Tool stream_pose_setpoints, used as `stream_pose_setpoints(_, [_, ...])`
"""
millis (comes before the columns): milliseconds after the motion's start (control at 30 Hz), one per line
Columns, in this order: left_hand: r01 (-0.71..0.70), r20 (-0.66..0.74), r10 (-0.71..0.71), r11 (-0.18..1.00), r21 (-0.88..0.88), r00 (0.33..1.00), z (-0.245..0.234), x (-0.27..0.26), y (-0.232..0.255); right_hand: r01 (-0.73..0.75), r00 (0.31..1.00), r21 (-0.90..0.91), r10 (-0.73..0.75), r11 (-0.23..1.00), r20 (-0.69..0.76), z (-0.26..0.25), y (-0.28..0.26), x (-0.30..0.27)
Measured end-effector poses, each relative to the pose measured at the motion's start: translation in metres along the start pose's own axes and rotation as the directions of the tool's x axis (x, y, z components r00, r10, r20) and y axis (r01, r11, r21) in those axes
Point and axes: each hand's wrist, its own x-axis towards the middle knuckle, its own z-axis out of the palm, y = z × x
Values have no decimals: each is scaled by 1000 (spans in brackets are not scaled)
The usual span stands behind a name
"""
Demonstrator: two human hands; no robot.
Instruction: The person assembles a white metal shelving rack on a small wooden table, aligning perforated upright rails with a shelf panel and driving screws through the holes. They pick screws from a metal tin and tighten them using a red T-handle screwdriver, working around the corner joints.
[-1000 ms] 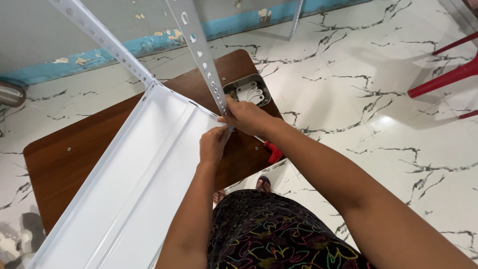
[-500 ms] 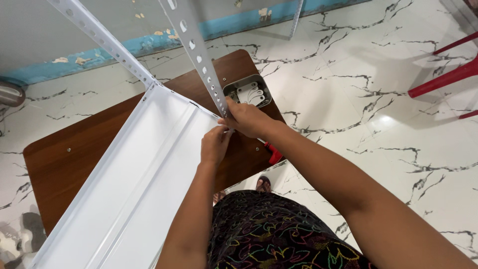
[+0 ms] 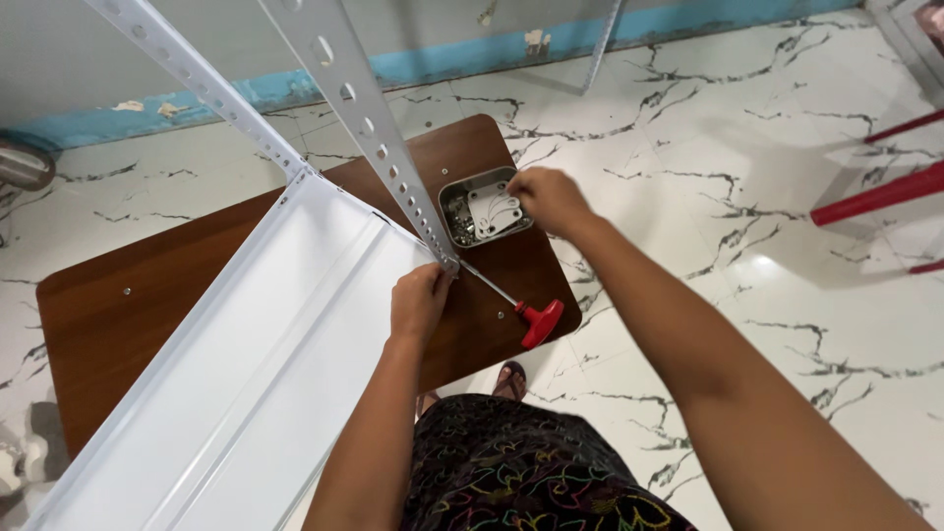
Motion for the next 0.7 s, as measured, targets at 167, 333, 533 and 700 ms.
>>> stream_pose_setpoints(167, [28,15,-29,999,17,999,1,1,0,308,950,-162,-292,938,113,57,-9,25])
stream_pose_setpoints(333, [66,12,-66,997,-51,998,-1,2,5,287,955,-358,-238,889,176,92,-20,39])
stream_pose_setpoints(533, [102,24,-101,994,-38,995,-4,3,11,319,947,-448,-303,835,110,113,-12,43])
stream_pose_setpoints(700, [106,22,-104,989,-101,994,-10,1,15,339,941,-418,-301,843,156,120,-11,48])
